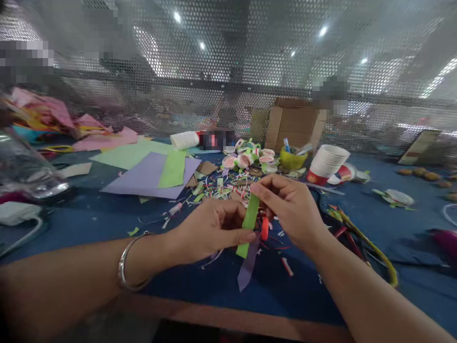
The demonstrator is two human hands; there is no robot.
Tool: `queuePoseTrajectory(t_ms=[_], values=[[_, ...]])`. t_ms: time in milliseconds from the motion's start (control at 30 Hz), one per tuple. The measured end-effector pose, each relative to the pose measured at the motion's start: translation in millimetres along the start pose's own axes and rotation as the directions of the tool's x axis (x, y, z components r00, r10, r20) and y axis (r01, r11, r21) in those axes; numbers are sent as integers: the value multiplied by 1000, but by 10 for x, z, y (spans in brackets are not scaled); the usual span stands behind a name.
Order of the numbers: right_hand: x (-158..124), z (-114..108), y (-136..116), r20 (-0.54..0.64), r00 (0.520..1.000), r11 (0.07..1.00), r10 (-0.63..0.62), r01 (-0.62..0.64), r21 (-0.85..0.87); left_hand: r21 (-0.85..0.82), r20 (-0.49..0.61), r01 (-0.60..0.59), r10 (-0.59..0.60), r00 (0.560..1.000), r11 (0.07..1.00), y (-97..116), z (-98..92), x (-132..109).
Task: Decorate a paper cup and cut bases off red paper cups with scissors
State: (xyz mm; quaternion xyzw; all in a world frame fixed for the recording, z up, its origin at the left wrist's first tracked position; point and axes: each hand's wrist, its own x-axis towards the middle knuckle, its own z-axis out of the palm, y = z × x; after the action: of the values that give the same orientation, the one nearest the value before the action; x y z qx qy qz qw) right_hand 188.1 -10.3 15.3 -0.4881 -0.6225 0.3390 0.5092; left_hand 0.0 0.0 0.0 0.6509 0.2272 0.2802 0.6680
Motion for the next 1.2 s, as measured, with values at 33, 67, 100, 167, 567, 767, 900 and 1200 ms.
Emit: queuePoseTrajectory(t_ms=[33,67,100,167,567,767,900,1200], values=[[-5,-3,-6,-4,1000,1000,2,-2,9,15,2,-9,9,1000,1000,-2,2,-7],[-10,-5,-11,-7,1000,1000,3,-3,15,27,3,-14,14,1000,1000,-3,5,-14],[-13,-7,-14,-10,1000,1000,4,-4,18,34,5,-17,17,1000,999,-4,8,-20],[-14,-10,-14,-12,1000,1000,2,-2,19,34,9,-13,13,1000,999,-1,13,-28],[-14,-1,-66,1,1000,995,-15,15,-94,312,-103,-20,55,993,950,113,-63,6],[-17,4,-56,-29,999,995,-40,37,-97,102,-119,41,-29,992,994,108,-42,12],[-10,10,-49,-33,999,994,-42,38,-107,75,-73,64,-58,996,995,112,-43,10],[-20,0,-64,-35,996,984,-87,81,-159,10,-151,52,-50,987,999,133,-58,22]])
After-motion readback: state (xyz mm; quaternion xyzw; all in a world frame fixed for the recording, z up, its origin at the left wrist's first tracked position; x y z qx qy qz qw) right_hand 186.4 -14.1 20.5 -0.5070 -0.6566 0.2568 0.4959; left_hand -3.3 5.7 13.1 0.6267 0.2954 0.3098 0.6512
